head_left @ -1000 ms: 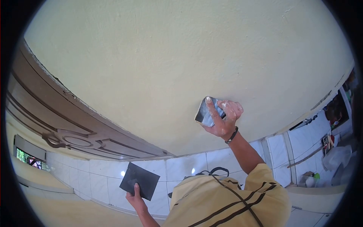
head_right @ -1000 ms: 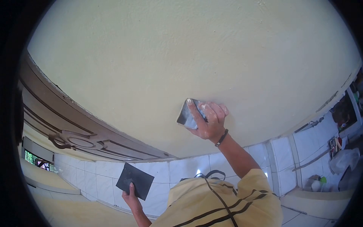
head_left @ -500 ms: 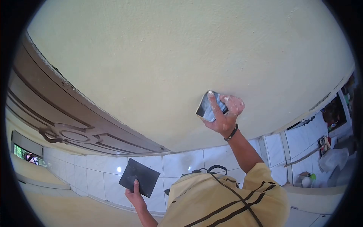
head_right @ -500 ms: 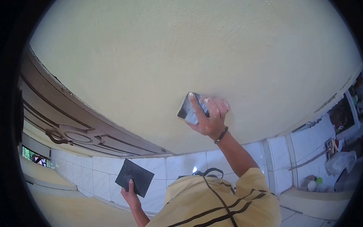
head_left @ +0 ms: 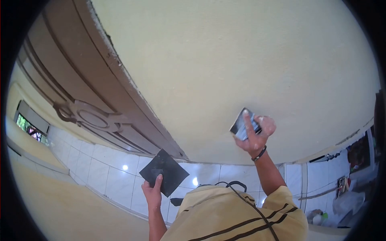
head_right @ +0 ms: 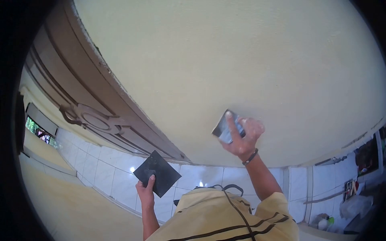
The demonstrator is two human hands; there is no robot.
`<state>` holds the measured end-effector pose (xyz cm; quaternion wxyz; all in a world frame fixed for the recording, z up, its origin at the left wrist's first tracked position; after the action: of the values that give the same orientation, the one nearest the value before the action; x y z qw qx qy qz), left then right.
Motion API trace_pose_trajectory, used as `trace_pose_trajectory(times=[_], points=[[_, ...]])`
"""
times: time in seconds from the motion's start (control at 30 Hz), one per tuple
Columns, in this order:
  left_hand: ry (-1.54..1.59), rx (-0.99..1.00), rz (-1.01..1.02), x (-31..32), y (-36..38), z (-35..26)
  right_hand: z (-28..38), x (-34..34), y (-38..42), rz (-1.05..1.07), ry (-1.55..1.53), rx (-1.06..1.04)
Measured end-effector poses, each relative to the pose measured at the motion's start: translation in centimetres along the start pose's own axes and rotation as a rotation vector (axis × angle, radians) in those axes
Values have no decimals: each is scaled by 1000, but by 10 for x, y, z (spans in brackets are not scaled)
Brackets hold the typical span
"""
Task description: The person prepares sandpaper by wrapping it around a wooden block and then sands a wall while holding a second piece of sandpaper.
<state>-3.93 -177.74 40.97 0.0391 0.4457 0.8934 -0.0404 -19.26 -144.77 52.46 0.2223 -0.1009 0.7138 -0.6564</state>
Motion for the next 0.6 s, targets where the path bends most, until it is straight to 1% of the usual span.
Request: trace_pose_trajectory(times=[0.13, 0.27, 0.3, 0.4, 0.6], points=[[23, -4, -49, -11, 8, 5, 39, 14, -9, 10, -158, -68], [54, -19, -121, -28, 17, 20, 76, 34, -38, 87, -286, -162], [60, -21, -137, -33, 18, 23, 84, 41, -40, 35, -254, -182], [60, -42, -185, -45, 21, 25, 94, 63, -53, 29, -105, -228], [21, -33, -220, -70, 14, 23, 102, 82, -60, -7, -57, -183]])
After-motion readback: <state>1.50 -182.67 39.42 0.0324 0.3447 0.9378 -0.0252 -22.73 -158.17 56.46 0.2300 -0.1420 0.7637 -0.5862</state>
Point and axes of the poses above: each hand's wrist, its own y-axis away from the middle knuckle, its own x-axis out of the palm, z = x × y, the point moved 5 cm from there along -y, towards the middle knuckle, and after that the axes turned 7 degrees about x, right-handed, at the moved point
